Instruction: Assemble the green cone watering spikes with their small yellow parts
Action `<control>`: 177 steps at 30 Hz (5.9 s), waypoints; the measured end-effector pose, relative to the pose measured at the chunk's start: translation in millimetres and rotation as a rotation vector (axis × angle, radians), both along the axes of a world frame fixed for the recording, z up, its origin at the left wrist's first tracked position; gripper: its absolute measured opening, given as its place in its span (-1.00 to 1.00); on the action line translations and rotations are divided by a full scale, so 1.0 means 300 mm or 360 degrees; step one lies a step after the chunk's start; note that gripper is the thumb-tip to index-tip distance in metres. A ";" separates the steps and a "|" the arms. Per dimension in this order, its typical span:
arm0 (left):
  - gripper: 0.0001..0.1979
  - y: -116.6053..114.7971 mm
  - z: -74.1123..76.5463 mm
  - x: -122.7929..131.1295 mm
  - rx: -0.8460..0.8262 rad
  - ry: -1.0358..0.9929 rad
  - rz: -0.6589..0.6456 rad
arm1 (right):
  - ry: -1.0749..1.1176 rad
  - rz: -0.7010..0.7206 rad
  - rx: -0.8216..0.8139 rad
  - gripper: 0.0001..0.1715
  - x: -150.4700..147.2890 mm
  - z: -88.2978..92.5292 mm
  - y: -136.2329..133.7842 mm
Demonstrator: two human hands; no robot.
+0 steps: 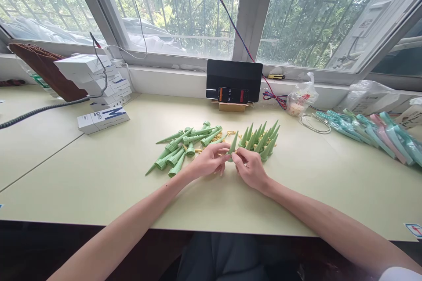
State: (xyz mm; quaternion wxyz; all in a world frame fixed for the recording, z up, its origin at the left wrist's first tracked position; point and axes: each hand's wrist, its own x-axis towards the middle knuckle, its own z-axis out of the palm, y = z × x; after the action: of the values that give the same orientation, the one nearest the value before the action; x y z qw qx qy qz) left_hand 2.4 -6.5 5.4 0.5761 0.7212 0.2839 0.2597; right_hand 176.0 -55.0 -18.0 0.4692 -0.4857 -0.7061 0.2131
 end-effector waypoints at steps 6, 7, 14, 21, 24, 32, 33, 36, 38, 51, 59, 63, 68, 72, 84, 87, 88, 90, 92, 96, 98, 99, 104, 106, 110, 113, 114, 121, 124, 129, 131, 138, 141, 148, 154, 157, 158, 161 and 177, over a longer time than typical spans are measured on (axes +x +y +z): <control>-0.57 0.000 0.000 0.000 0.0003 -0.0011 -0.0004 | 0.0002 -0.0013 -0.0012 -0.59 -0.001 -0.001 0.001; -0.57 0.000 0.000 0.000 0.0002 -0.0009 -0.0004 | 0.0001 -0.0014 -0.0012 -0.59 -0.001 -0.001 0.001; -0.58 -0.003 0.003 0.000 -0.0003 -0.0009 -0.0001 | 0.0001 -0.0005 -0.0027 -0.60 0.000 0.001 0.000; -0.57 -0.002 0.001 0.000 -0.0007 -0.0014 -0.0007 | 0.0013 0.0005 -0.0037 -0.60 0.000 0.000 0.000; -0.56 -0.002 0.002 0.001 -0.0020 -0.0028 0.0001 | 0.0010 0.0001 -0.0035 -0.60 0.000 0.001 0.000; -0.55 -0.001 0.002 0.003 -0.0043 -0.0020 0.0022 | 0.0021 -0.0005 -0.0032 -0.60 0.001 -0.002 0.005; -0.55 -0.001 0.003 0.004 -0.0055 -0.0018 0.0037 | 0.0017 -0.0009 -0.0027 -0.60 0.001 -0.003 0.006; -0.56 0.000 0.003 0.006 -0.0086 -0.0009 0.0071 | 0.0007 -0.0010 -0.0010 -0.60 0.000 -0.005 0.008; -0.57 0.001 0.001 0.007 -0.0104 -0.0004 0.0091 | 0.0006 0.0004 -0.0008 -0.62 -0.001 -0.005 0.010; -0.75 -0.019 0.022 0.007 -0.0190 0.0097 0.0050 | -0.0013 0.0097 -0.0016 -0.65 0.000 -0.002 0.010; -0.75 -0.017 0.015 0.008 -0.0206 0.0090 0.0033 | -0.0027 0.0087 -0.0013 -0.65 0.000 -0.004 0.009; -0.69 -0.014 0.008 0.007 -0.0229 0.0090 0.0053 | -0.0028 0.0080 -0.0003 -0.64 0.001 -0.006 0.010; -0.52 -0.010 -0.006 0.001 -0.0262 0.0075 0.0092 | -0.0002 0.0057 0.0019 -0.64 0.001 -0.006 0.013; -0.43 -0.013 -0.010 0.001 -0.0315 0.0043 0.0138 | 0.0022 0.0031 0.0019 -0.65 0.002 -0.003 0.012; -0.66 -0.023 0.013 0.020 -0.0169 -0.0193 0.0476 | -0.0044 -0.0028 0.0107 -0.80 0.024 -0.019 0.013; -0.67 -0.027 0.017 0.021 0.0001 -0.0220 0.0639 | -0.0161 -0.0060 0.0233 -0.87 0.031 -0.026 0.009; -0.67 -0.029 0.018 0.021 0.0046 -0.0219 0.0675 | -0.0196 -0.0070 0.0276 -0.88 0.034 -0.029 0.007; -0.67 -0.037 0.021 0.021 0.0109 -0.0207 0.0729 | -0.0259 -0.0065 0.0332 -0.92 0.038 -0.035 0.005; -0.65 -0.047 0.023 0.020 0.0137 -0.0193 0.0766 | -0.0349 -0.0061 0.0351 -0.93 0.040 -0.039 0.004; -0.62 -0.069 0.029 0.018 0.0164 -0.0161 0.0808 | -0.0530 -0.0072 0.0310 -0.87 0.038 -0.039 0.002; -0.64 -0.080 0.031 0.017 0.0168 -0.0123 0.0790 | -0.0603 -0.0091 0.0314 -0.84 0.033 -0.033 -0.002; -0.66 -0.085 0.031 0.017 0.0191 -0.0102 0.0787 | -0.0651 -0.0087 0.0302 -0.82 0.030 -0.030 -0.004; -0.74 -0.091 0.033 0.009 0.0450 0.0176 0.0853 | -0.0732 -0.0096 0.0266 -0.75 0.023 -0.022 -0.005; -0.75 -0.086 0.033 0.002 0.0578 0.0314 0.0833 | -0.0719 -0.0118 0.0253 -0.74 0.025 -0.026 0.000; -0.77 -0.075 0.030 -0.012 0.0930 0.0647 0.0768 | -0.0652 -0.0144 0.0230 -0.75 0.027 -0.040 0.006; -0.75 -0.076 0.025 -0.014 0.1130 0.0904 0.0651 | -0.0567 -0.0126 0.0208 -0.68 0.026 -0.048 0.009; -0.74 -0.077 0.023 -0.013 0.1183 0.0979 0.0617 | -0.0550 -0.0118 0.0208 -0.65 0.027 -0.050 0.011; -0.72 -0.073 0.006 -0.011 0.1349 0.1227 0.0352 | -0.0532 -0.0132 0.0206 -0.52 0.039 -0.051 0.031; -0.67 -0.064 0.007 -0.017 0.1367 0.1245 0.0307 | -0.0548 -0.0123 0.0195 -0.50 0.041 -0.052 0.037; -0.57 -0.036 0.014 -0.030 0.1400 0.1192 0.0349 | -0.0581 -0.0107 0.0150 -0.55 0.043 -0.056 0.038; -0.61 -0.023 0.016 -0.035 0.1332 0.1087 0.0457 | -0.0584 -0.0092 0.0136 -0.58 0.044 -0.056 0.037; -0.76 0.007 0.008 -0.052 0.1126 0.0722 0.0708 | -0.0584 -0.0070 0.0108 -0.61 0.042 -0.053 0.042; -0.74 0.010 -0.001 -0.050 0.1163 0.0654 0.0640 | -0.0595 -0.0077 0.0099 -0.64 0.040 -0.053 0.044; -0.76 0.000 -0.013 -0.027 0.1187 0.0476 0.0549 | -0.0624 -0.0070 0.0058 -0.67 0.034 -0.042 0.041; -0.83 -0.001 0.000 -0.023 0.1157 0.0492 0.0549 | -0.0638 -0.0061 0.0023 -0.69 0.035 -0.050 0.047; -0.83 0.000 0.003 -0.024 0.1172 0.0502 0.0551 | -0.0609 -0.0052 0.0033 -0.71 0.035 -0.051 0.047; -0.83 0.000 0.003 -0.024 0.1176 0.0507 0.0551 | -0.0592 -0.0051 0.0044 -0.72 0.034 -0.049 0.047; -0.83 0.000 0.000 -0.024 0.1190 0.0504 0.0551 | -0.0524 -0.0059 0.0105 -0.74 0.031 -0.039 0.043; -0.79 0.004 -0.014 -0.023 0.1275 0.0395 0.0447 | -0.0131 0.0110 0.0424 -0.82 0.021 -0.033 0.039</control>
State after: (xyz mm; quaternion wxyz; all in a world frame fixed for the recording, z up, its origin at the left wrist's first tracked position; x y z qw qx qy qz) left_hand -4.7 -5.4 1.2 0.1718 0.8678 0.3231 0.3363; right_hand 182.2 -43.3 -28.0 0.4925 -0.4028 -0.7631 0.1134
